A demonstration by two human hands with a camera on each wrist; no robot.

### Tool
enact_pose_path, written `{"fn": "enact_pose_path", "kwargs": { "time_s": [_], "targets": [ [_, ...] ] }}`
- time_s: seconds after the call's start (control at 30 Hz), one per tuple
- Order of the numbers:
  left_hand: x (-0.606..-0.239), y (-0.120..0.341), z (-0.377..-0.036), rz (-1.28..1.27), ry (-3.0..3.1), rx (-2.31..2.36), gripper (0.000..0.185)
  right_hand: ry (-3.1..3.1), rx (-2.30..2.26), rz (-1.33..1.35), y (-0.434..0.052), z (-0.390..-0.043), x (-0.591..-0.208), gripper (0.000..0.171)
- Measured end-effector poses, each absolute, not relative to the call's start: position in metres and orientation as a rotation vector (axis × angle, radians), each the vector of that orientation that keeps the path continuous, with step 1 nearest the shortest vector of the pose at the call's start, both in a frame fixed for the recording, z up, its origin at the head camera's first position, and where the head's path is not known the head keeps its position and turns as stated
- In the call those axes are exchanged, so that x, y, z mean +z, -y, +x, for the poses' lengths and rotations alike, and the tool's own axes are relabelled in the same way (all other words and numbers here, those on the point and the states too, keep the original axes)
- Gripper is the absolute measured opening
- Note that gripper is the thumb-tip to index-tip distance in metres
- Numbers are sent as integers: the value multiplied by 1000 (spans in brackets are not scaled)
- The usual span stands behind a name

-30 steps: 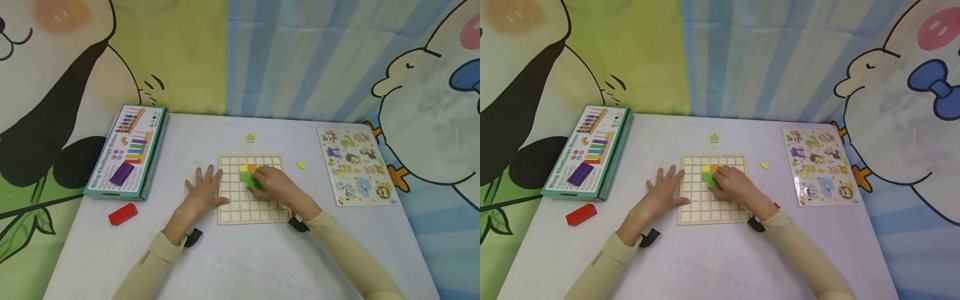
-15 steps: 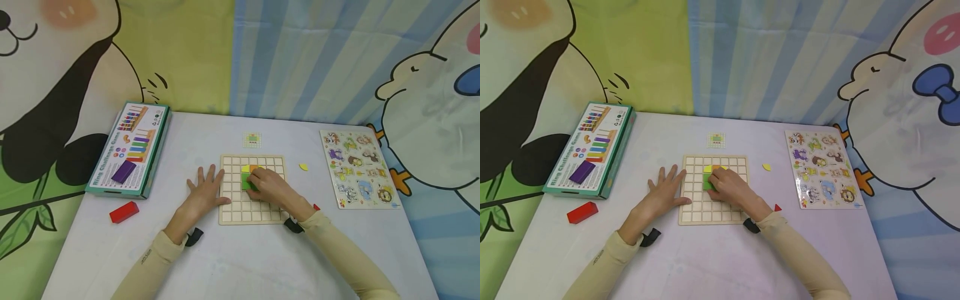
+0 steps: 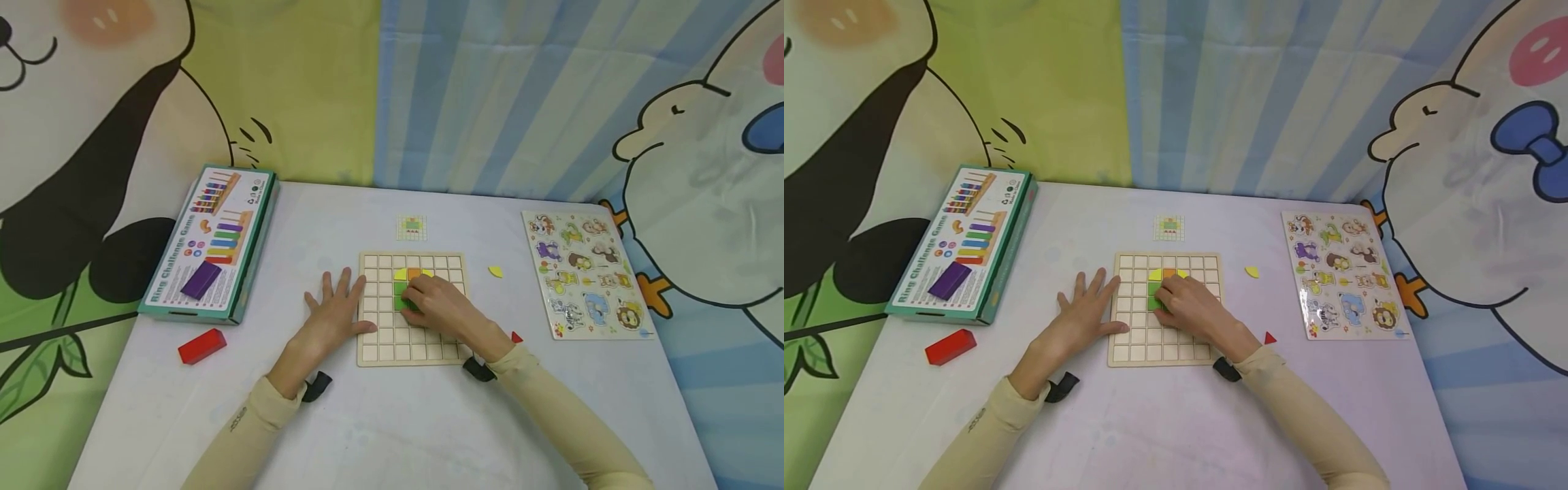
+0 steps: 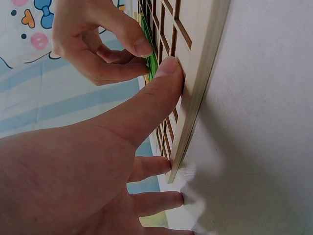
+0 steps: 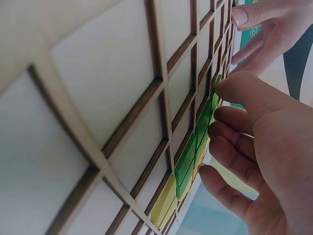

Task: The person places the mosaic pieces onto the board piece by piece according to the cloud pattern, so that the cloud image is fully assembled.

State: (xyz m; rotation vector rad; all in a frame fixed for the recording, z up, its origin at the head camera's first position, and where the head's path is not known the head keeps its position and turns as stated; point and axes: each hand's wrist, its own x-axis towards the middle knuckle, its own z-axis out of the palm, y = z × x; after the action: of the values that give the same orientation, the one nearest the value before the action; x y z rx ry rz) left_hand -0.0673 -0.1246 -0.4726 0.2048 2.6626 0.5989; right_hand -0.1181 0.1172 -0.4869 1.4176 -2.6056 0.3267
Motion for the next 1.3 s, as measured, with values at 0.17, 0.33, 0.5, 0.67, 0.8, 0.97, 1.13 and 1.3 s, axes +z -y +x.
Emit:
{"fn": "enact_pose_path", "kwargs": {
  "time_s": [0.17,0.33,0.5,0.67,0.8,0.97,1.13,1.3],
  "targets": [
    [-472,124,-68,207,-2678,606,102,2621,365,1387,-124,-120,-483,21],
    [-473,125,-66,202,-2661,636,102,2625,410,1336,-143,-123,-478,18],
    [-473,125,-67,192,-2652,631,103,2677,421,1235,-175,-126,-472,21],
    [-473,125,-68,199,-2652,642,103,2741,402,1133,-209,-124,-472,22],
    [-474,125,-67,203,-2651,647,104,2784,390,1080,-231,-118,-478,21],
    [-475,127,-66,209,-2653,643,104,2794,407,1032,-250,-108,-482,23],
    [-473,127,-66,220,-2656,657,103,2809,440,1005,-262,-95,-484,21],
    [-472,126,-66,223,-2658,654,102,2829,481,996,-268,-79,-486,22]
  ]
}}
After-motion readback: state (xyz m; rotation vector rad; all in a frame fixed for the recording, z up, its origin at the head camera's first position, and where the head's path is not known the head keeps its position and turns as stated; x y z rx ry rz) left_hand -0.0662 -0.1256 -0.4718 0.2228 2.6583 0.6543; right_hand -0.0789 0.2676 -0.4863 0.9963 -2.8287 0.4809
